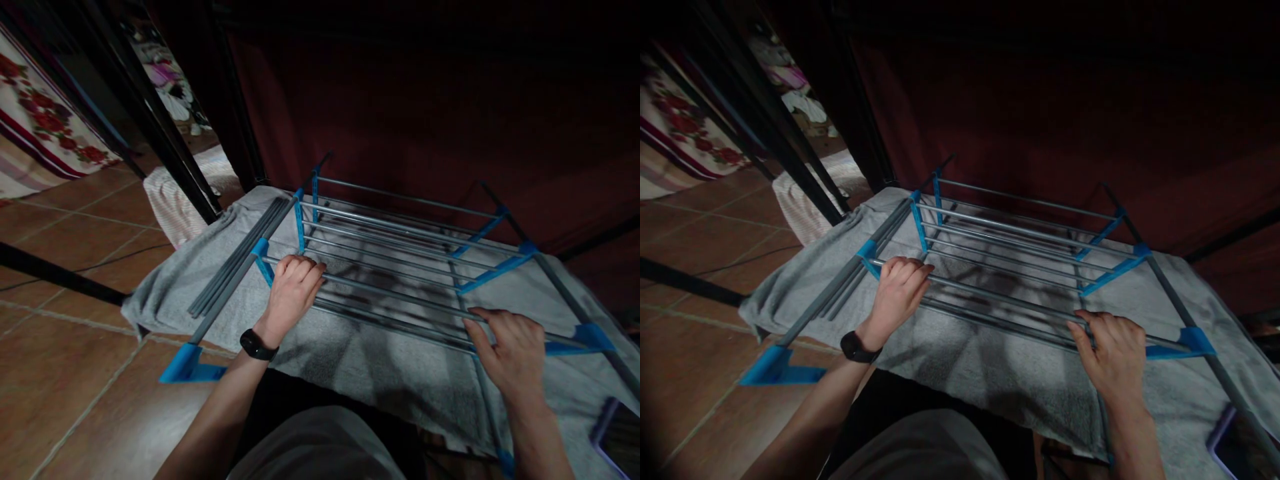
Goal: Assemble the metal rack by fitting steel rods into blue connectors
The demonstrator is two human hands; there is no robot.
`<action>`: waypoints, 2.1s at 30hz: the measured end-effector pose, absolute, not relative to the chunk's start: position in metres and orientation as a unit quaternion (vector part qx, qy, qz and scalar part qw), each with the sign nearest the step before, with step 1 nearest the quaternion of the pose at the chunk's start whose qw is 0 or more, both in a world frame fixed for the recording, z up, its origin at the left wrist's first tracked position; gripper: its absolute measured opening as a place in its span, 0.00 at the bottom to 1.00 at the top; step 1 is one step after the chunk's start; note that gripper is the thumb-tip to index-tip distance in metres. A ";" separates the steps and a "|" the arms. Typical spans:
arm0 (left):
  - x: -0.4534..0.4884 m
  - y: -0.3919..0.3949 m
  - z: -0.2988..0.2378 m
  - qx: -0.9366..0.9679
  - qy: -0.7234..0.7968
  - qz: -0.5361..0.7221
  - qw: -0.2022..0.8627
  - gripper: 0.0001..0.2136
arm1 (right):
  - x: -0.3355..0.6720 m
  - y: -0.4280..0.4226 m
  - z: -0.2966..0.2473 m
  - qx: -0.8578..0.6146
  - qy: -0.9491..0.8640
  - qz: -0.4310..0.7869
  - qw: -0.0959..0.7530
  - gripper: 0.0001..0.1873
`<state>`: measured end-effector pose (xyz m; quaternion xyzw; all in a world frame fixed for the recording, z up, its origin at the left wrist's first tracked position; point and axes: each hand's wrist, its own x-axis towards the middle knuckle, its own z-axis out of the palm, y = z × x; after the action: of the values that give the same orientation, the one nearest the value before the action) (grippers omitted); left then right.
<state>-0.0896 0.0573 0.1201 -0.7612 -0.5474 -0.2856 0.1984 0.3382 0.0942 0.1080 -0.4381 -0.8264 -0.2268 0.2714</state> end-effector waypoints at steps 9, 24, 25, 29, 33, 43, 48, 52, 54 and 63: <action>-0.093 0.059 0.124 -0.773 -0.544 -0.258 0.201 0.10 | 0.341 0.095 0.105 -0.443 -0.824 -0.231 0.266 0.15; -0.089 0.054 0.127 -0.765 -0.552 -0.280 0.177 0.10 | 0.346 0.098 0.100 -0.433 -0.826 -0.238 0.270 0.18; -0.089 0.054 0.127 -0.765 -0.553 -0.281 0.175 0.10 | 0.346 0.098 0.100 -0.433 -0.827 -0.236 0.270 0.18; -0.088 0.052 0.129 -0.763 -0.561 -0.275 0.166 0.11 | 0.348 0.098 0.099 -0.434 -0.827 -0.232 0.270 0.18; -0.084 0.048 0.132 -0.760 -0.568 -0.278 0.152 0.12 | 0.348 0.098 0.098 -0.437 -0.827 -0.226 0.272 0.19; -0.072 0.011 0.162 -0.766 -0.556 -0.292 0.141 0.16 | 0.345 0.097 0.102 -0.427 -0.830 -0.239 0.269 0.19; -0.076 -0.037 0.213 -0.789 -0.507 -0.314 0.145 0.19 | 0.344 0.097 0.103 -0.429 -0.826 -0.247 0.270 0.19; -0.096 -0.066 0.244 -0.751 -0.535 -0.340 0.184 0.21 | 0.345 0.098 0.104 -0.427 -0.824 -0.259 0.268 0.19; -0.113 -0.070 0.250 -0.697 -0.576 -0.366 0.219 0.17 | 0.345 0.099 0.103 -0.419 -0.827 -0.260 0.271 0.17; -0.242 0.000 0.165 -0.535 -0.777 -0.330 -0.029 0.18 | 0.348 0.099 0.101 -0.418 -0.833 -0.240 0.272 0.16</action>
<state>-0.2425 -0.0001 0.1649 -0.5351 -0.7771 -0.3300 -0.0293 0.3478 0.0991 0.1012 -0.4179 -0.8328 -0.2399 0.2725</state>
